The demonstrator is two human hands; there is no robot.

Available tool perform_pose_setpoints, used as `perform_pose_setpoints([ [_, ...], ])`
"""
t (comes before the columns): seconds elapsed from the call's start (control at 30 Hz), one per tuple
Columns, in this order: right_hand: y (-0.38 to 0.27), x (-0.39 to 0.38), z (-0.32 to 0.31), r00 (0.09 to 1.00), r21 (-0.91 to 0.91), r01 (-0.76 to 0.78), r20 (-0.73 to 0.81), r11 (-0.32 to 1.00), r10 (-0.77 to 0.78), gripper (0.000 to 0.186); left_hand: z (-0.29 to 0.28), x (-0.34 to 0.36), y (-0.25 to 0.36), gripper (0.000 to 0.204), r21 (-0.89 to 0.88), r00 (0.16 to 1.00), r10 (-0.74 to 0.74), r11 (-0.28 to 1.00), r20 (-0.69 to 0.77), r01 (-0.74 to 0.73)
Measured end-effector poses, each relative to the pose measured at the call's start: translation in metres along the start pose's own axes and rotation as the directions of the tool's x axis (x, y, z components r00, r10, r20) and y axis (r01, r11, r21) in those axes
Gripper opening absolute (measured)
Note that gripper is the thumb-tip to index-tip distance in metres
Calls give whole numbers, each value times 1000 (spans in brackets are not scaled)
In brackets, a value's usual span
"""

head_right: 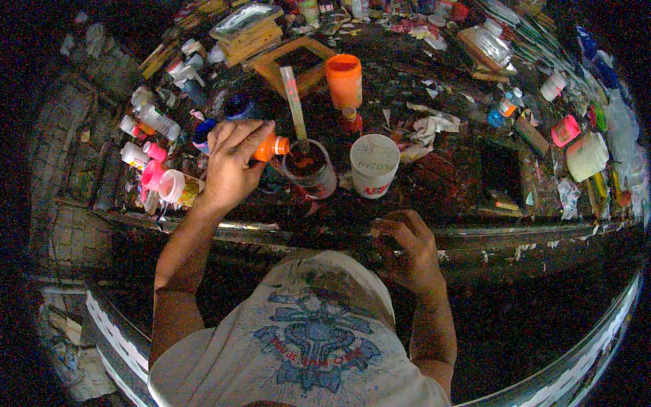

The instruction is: The person mixes paint in a small container using a stick, adds more paint from a bottle, and stirs again. The person then pours the mixed paint into a larger container and continues stirring.

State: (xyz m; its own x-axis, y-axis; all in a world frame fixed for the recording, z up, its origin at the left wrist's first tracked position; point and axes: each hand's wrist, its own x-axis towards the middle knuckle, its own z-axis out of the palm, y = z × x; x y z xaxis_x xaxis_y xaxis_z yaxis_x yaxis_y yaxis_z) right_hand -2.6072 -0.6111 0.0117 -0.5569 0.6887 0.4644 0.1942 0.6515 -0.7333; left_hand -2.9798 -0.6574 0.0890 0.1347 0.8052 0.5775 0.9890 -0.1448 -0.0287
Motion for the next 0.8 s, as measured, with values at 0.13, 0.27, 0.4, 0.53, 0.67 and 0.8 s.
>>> perform_pose_setpoints([
  [0.13,0,0,1,1000,16,17,4,1000,-17,48,-1,-1,-1,71,15,1000,17,1000,4,-17],
  [0.27,-1,2,2,999,15,26,25,1000,-26,47,-1,0,3,70,24,999,33,999,1,-33],
  [0.4,-2,2,6,999,25,32,15,999,-32,45,5,0,2,71,57,998,70,996,-11,-69],
  [0.53,-3,2,8,999,31,38,18,999,-39,44,4,-4,1,72,78,998,70,995,9,-70],
  [0.67,-13,8,13,999,55,35,14,998,-36,47,3,-10,4,70,-144,993,-120,982,19,121],
  [0.8,-18,25,32,995,92,77,-78,993,-70,50,4,-12,8,77,-508,923,-369,777,110,372],
])
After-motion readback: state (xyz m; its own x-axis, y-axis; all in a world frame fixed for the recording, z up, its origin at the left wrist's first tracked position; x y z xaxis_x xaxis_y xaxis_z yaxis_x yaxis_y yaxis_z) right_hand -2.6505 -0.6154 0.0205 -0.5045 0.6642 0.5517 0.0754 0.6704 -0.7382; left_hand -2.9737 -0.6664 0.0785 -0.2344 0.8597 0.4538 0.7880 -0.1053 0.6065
